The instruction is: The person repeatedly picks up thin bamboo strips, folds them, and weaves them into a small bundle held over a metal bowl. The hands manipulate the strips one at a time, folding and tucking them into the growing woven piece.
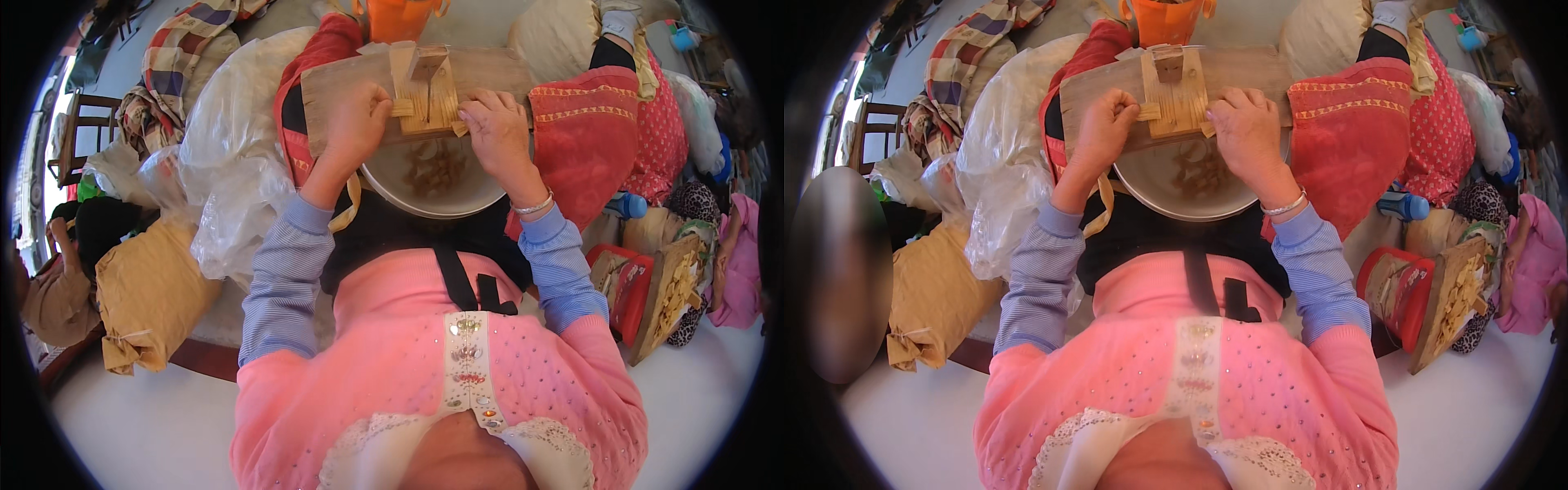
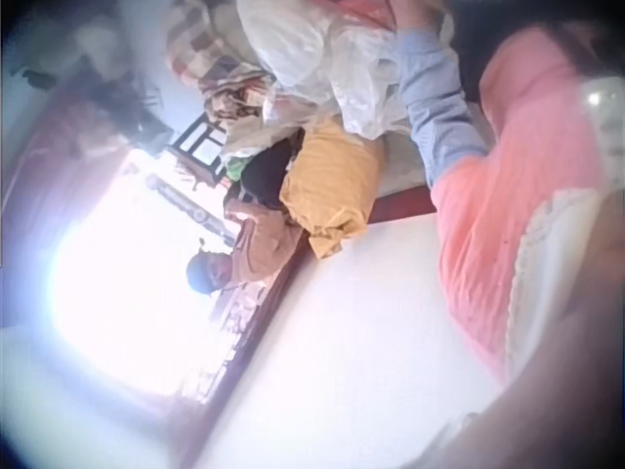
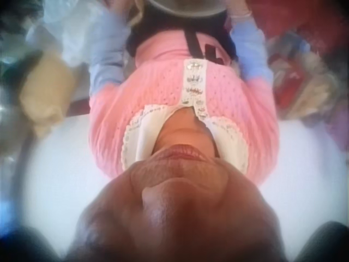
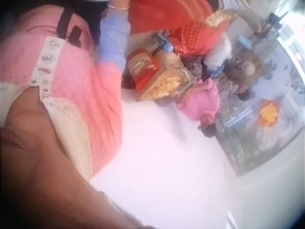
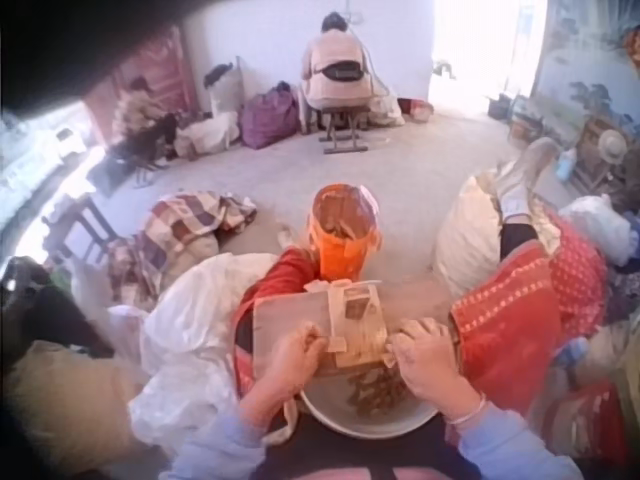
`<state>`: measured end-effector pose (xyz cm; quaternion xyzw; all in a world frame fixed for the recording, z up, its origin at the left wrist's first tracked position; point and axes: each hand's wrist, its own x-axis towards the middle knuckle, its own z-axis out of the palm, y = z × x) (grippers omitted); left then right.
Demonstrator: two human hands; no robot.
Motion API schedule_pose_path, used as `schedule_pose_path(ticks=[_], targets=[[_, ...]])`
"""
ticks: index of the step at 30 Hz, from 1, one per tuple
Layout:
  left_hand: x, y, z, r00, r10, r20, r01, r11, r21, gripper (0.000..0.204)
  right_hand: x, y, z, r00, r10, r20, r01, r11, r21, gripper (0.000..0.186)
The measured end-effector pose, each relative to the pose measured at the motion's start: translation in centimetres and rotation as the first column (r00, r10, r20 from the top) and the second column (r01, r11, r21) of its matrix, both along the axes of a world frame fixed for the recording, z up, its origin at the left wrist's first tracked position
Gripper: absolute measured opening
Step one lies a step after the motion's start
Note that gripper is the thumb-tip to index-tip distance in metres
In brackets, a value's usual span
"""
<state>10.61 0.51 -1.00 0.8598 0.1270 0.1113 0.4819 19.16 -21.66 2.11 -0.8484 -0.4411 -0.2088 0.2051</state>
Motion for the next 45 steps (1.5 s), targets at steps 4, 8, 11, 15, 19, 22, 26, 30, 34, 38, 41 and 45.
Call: schedule_pose_path(ticks=[4,8,11,15,19,22,26,30,34,38,41,45], targets=[[-2.9,-5.7,2.7,0.989,-0.130,-0.073,0.054,0.767,-0.639,0.018,-3.9,2.1,2.0,0.995,0.099,-0.002,-0.097,0.977,0.188,0.015],[-5.0,-6.2,5.2,0.882,-0.392,-0.261,0.011,0.572,-0.820,0.028,-4.1,1.1,2.1,0.971,-0.023,-0.239,0.042,0.996,0.076,0.024],[-6.2,-3.9,4.4,0.957,-0.260,-0.130,0.188,0.894,-0.407,0.027,-4.3,-1.3,2.2,0.906,0.003,-0.423,-0.081,0.983,-0.167,0.029],[-6.8,-4.5,4.7,0.939,-0.341,-0.047,0.280,0.836,-0.471,0.029,-10.4,-1.7,4.9,-0.068,0.470,-0.880,-0.143,0.868,0.475,0.019],[-8.0,-8.6,5.8,0.964,-0.249,0.088,0.228,0.616,-0.754,0.022,-8.5,-0.6,5.2,0.169,0.527,-0.833,0.199,0.809,0.553,0.018],[-6.4,-9.8,5.9,0.965,-0.208,0.161,0.257,0.621,-0.740,0.023,-6.6,0.6,1.2,0.737,0.267,-0.621,0.127,0.848,0.515,0.016],[-6.4,-9.1,4.9,0.972,-0.234,0.035,0.166,0.566,-0.807,0.024,-6.8,0.3,1.7,0.922,0.019,-0.387,0.098,0.956,0.278,0.014],[-7.6,-8.5,3.8,0.960,-0.266,-0.085,0.246,0.949,-0.196,0.017,-7.7,-1.4,1.3,0.878,0.005,-0.478,0.031,0.997,0.067,0.013],[-8.9,-8.9,2.3,0.952,-0.260,0.163,0.157,0.869,0.469,0.017,-9.9,-2.0,-1.6,0.184,0.283,-0.941,0.243,0.915,0.322,0.024],[-9.1,-10.3,0.9,0.927,-0.155,0.341,0.090,0.976,0.198,0.033,-10.0,-2.6,-3.0,-0.322,0.533,-0.782,0.442,0.815,0.374,0.027],[-9.1,-10.5,0.6,0.940,-0.151,0.305,0.152,0.988,0.021,0.041,-10.0,-2.5,-2.7,-0.449,0.697,-0.560,0.599,0.699,0.390,0.022],[-8.7,-10.0,4.1,0.973,-0.175,0.147,0.163,0.982,0.090,0.031,-9.9,-1.3,-2.5,-0.198,0.652,-0.732,0.568,0.684,0.457,0.015]])
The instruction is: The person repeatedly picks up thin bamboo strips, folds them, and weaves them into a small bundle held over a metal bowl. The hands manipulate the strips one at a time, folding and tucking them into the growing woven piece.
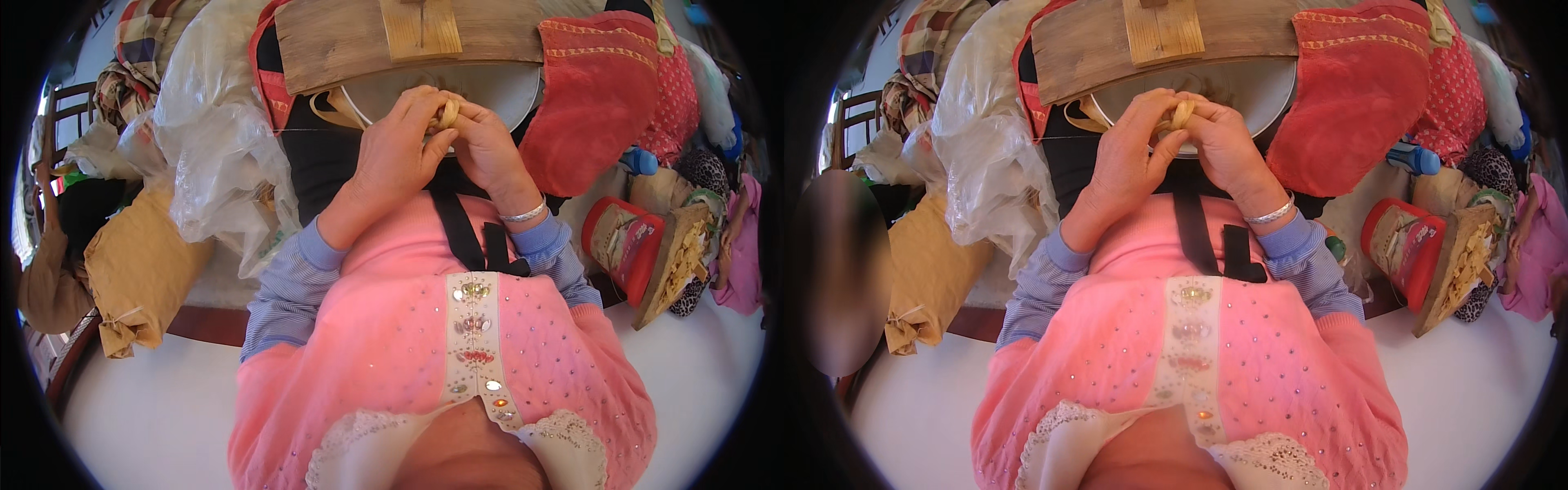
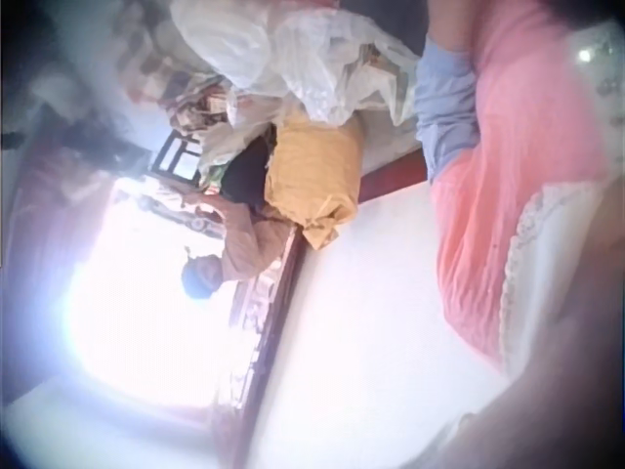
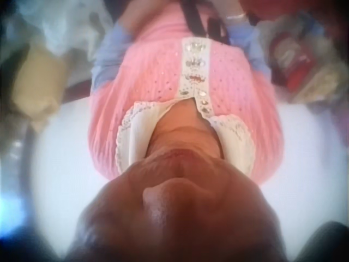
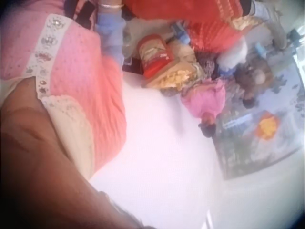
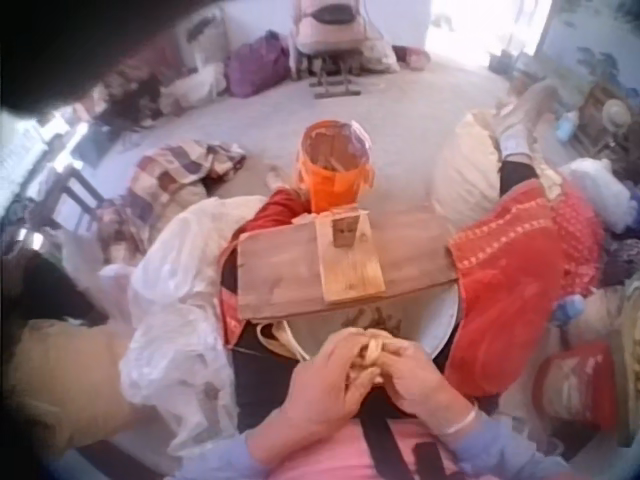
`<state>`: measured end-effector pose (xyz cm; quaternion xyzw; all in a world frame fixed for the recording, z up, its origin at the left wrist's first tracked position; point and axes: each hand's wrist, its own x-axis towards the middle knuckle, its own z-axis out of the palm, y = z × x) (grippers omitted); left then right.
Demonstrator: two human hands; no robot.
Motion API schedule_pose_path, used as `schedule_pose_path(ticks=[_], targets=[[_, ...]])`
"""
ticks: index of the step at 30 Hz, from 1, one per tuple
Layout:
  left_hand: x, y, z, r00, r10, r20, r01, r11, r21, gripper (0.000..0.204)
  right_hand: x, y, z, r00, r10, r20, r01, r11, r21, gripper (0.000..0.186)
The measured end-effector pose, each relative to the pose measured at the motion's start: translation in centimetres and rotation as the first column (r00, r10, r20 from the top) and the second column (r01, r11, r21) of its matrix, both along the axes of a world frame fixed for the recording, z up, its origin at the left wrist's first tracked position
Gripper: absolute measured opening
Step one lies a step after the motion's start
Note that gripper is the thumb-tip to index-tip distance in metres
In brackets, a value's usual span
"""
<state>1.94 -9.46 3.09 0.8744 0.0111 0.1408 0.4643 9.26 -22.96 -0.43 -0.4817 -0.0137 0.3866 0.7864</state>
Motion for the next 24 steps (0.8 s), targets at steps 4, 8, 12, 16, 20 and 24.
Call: schedule_pose_path(ticks=[4,8,12,16,20,24], targets=[[2.1,0.1,1.2,0.980,0.024,-0.198,-0.041,0.996,-0.082,0.018,0.4,0.4,1.6,0.793,0.007,0.609,0.178,0.954,-0.242,0.010],[2.8,-0.4,0.7,0.977,0.095,-0.190,-0.136,0.966,-0.218,0.014,0.7,0.2,3.0,0.502,0.065,0.862,0.364,0.888,-0.279,0.008],[2.2,-0.5,-0.7,0.963,0.034,-0.268,-0.213,0.704,-0.677,0.016,0.7,0.3,3.5,0.553,-0.094,0.828,0.358,0.924,-0.134,0.007],[-1.2,1.5,-0.1,0.863,-0.389,-0.322,-0.248,0.229,-0.941,0.014,0.8,-0.2,2.6,0.716,-0.188,0.672,0.278,0.960,-0.027,0.010],[-2.9,2.3,-1.5,0.985,0.073,-0.158,-0.100,0.981,-0.168,0.005,1.5,-1.9,2.9,0.814,0.091,0.574,0.082,0.960,-0.268,0.025],[-1.6,2.8,-0.1,0.997,0.015,0.070,-0.028,0.982,0.186,0.009,3.2,-2.5,6.1,0.266,0.450,0.853,0.213,0.836,-0.507,0.041]])
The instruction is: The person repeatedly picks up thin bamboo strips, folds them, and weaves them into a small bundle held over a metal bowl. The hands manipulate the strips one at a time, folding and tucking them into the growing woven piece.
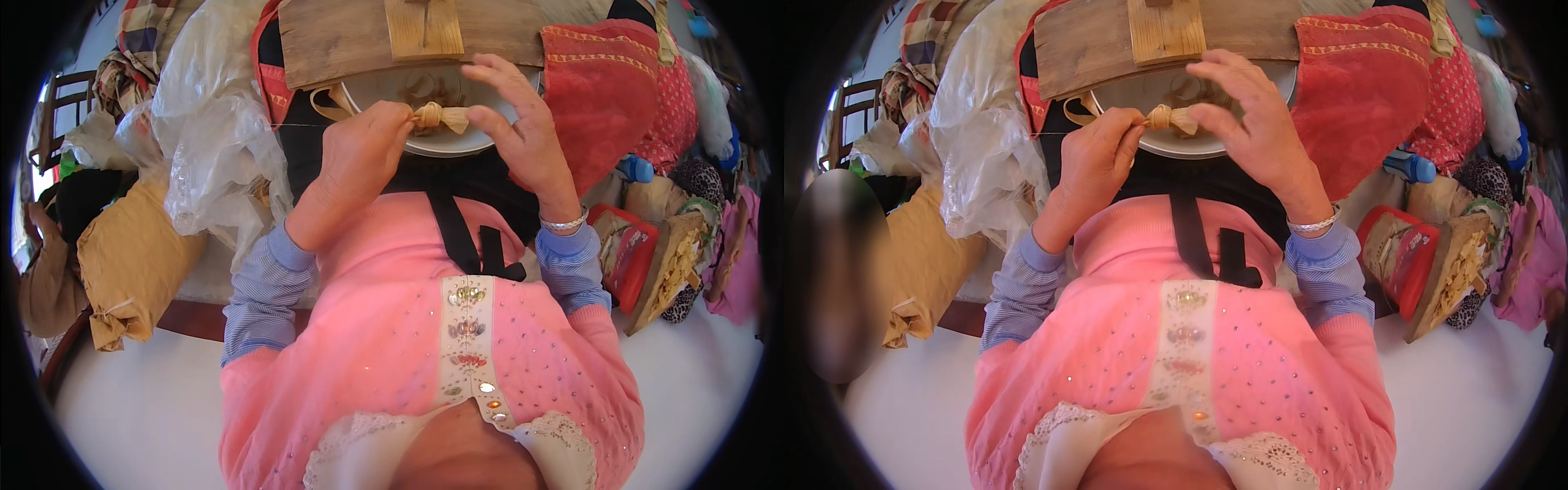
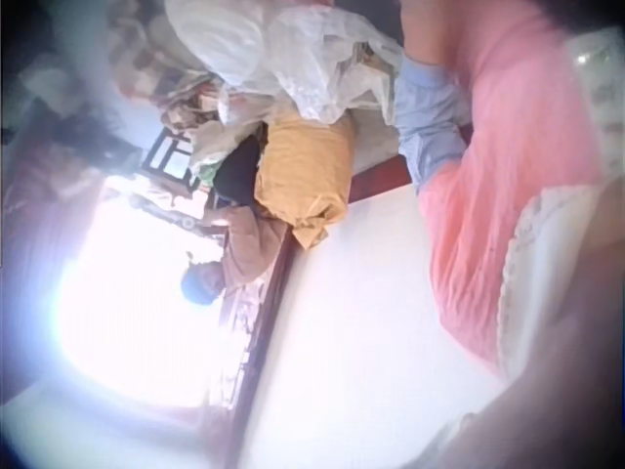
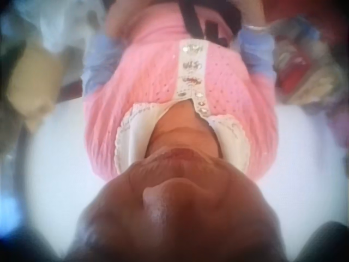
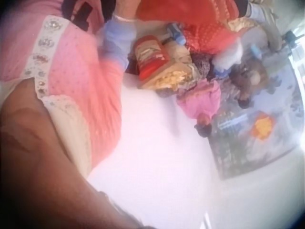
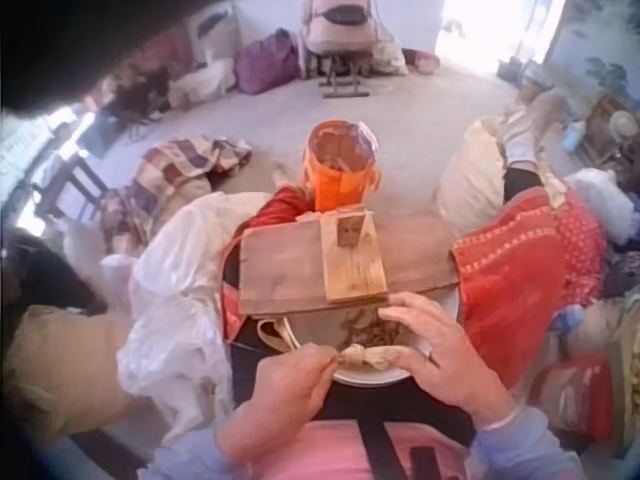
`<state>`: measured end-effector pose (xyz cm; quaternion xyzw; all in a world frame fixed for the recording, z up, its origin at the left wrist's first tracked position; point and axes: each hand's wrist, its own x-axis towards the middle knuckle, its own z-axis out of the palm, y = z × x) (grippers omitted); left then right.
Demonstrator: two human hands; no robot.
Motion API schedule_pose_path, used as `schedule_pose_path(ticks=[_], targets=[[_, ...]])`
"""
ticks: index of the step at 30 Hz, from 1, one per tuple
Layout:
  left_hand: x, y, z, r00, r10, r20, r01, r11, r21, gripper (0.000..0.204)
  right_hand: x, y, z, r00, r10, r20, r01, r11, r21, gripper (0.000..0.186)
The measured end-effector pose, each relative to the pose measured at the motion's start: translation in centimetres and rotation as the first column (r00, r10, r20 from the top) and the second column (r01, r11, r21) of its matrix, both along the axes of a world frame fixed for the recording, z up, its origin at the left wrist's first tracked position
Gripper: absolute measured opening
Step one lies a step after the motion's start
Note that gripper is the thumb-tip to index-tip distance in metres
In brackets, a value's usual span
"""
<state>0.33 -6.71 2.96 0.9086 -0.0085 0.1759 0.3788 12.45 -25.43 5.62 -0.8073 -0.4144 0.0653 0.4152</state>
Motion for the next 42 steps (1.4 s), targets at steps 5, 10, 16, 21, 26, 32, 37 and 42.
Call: schedule_pose_path(ticks=[5,10,16,21,26,32,37,42], targets=[[1.9,-0.5,0.2,0.980,-0.170,-0.106,0.136,0.952,-0.274,0.008,-0.3,2.1,2.7,0.947,0.292,0.134,-0.190,0.846,-0.498,0.023],[1.8,0.6,1.9,0.811,-0.477,-0.337,0.126,0.706,-0.697,0.010,1.0,0.0,3.1,0.901,0.259,-0.349,-0.373,0.873,-0.314,0.019],[2.2,0.9,1.5,0.848,-0.359,-0.389,0.089,0.821,-0.563,0.013,0.9,-1.3,2.8,0.930,0.053,-0.364,-0.186,0.920,-0.344,0.013],[2.9,2.3,0.8,0.756,-0.453,-0.472,0.097,0.791,-0.604,0.021,1.3,-2.4,0.4,0.968,0.246,-0.048,-0.248,0.912,-0.326,0.014],[2.7,2.9,-0.4,0.681,-0.578,-0.449,0.012,0.622,-0.783,0.024,0.8,-1.6,0.9,0.969,0.245,0.020,-0.229,0.928,-0.295,0.016],[4.1,1.8,-0.7,0.706,-0.562,-0.430,0.020,0.623,-0.782,0.028,0.6,1.5,1.7,0.874,0.395,0.285,-0.241,0.860,-0.450,0.023],[3.1,2.5,0.3,0.693,-0.587,-0.419,0.001,0.582,-0.813,0.027,1.4,0.3,2.7,0.954,0.284,-0.101,-0.298,0.838,-0.458,0.015],[3.0,4.7,0.6,0.740,-0.490,-0.462,-0.133,0.566,-0.814,0.027,3.7,-2.1,1.3,0.730,-0.024,-0.683,0.146,0.982,0.122,0.025]])
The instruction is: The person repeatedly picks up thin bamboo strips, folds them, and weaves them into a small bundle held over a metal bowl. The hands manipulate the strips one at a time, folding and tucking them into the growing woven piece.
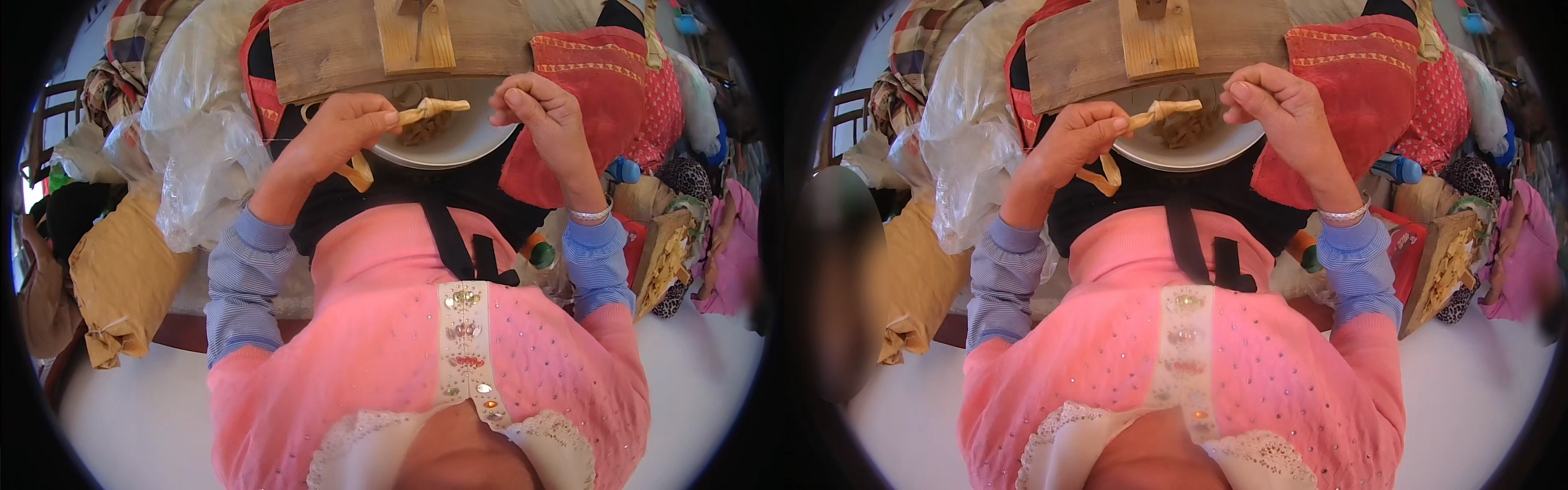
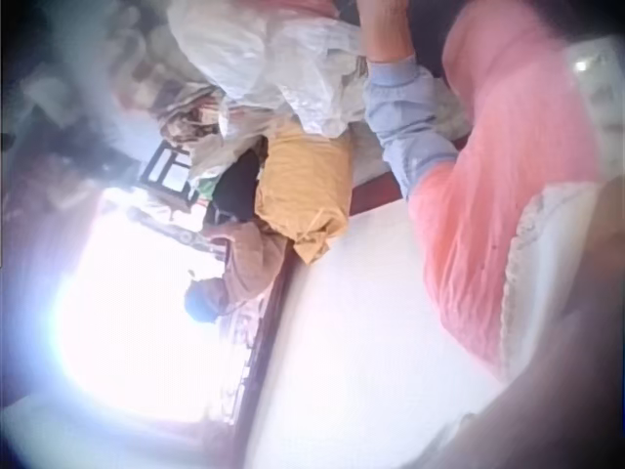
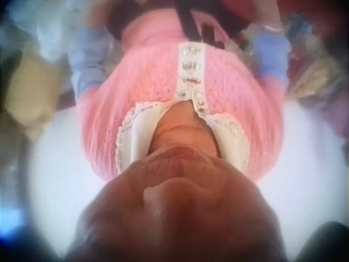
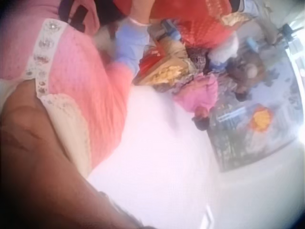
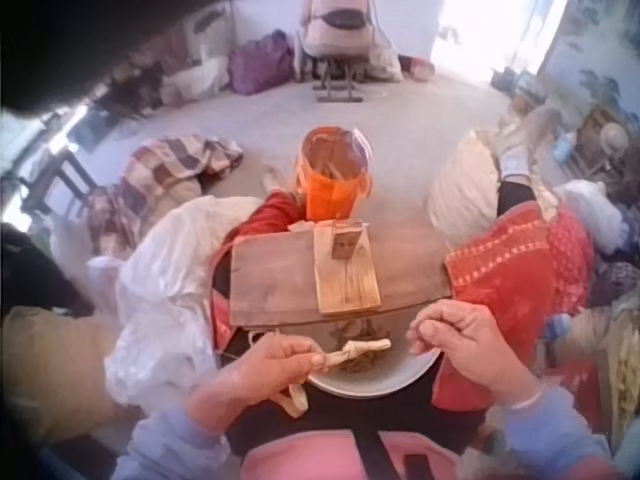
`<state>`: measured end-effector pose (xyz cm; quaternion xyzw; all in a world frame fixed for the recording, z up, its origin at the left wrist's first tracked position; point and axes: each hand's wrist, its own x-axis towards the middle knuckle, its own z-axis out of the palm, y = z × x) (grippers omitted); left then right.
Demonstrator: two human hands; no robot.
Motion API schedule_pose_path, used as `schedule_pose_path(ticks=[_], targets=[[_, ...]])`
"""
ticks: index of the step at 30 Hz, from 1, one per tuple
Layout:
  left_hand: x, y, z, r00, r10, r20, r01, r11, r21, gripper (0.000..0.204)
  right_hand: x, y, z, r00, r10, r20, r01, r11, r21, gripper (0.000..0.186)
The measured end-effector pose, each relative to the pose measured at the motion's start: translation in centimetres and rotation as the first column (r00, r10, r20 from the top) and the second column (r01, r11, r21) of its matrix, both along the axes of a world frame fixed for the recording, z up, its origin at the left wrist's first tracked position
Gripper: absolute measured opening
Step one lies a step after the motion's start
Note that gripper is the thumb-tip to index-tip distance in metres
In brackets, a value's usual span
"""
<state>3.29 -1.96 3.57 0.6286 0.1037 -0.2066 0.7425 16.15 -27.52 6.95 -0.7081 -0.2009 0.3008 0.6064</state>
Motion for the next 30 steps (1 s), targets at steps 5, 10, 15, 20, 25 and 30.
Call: schedule_pose_path(ticks=[5,10,15,20,25,30], targets=[[1.9,-0.6,0.8,0.990,-0.045,0.131,0.040,0.998,0.045,0.027,-0.6,3.3,0.0,0.947,0.061,0.315,-0.051,0.998,-0.040,0.026],[3.8,0.3,-0.3,0.973,-0.007,0.231,-0.026,0.990,0.141,0.024,0.4,4.7,0.3,0.990,0.113,0.083,-0.102,0.987,-0.124,0.017],[6.3,2.0,-0.4,0.950,0.156,0.269,-0.207,0.963,0.174,0.020,1.8,6.3,-1.7,0.991,-0.086,0.104,0.087,0.996,0.000,0.012],[8.1,2.7,-2.6,0.928,0.195,0.317,-0.269,0.940,0.209,0.013,3.3,7.4,-3.5,0.929,-0.052,0.365,0.086,0.993,-0.078,0.013],[9.4,2.5,-4.9,0.900,0.179,0.397,-0.323,0.887,0.331,0.011,4.2,7.9,-5.3,0.876,-0.001,0.482,0.073,0.989,-0.129,0.014],[8.7,3.5,-4.4,0.899,0.040,0.437,-0.416,0.396,0.819,0.015,5.1,5.7,-6.5,0.755,0.070,0.652,0.227,0.905,-0.360,0.013]])
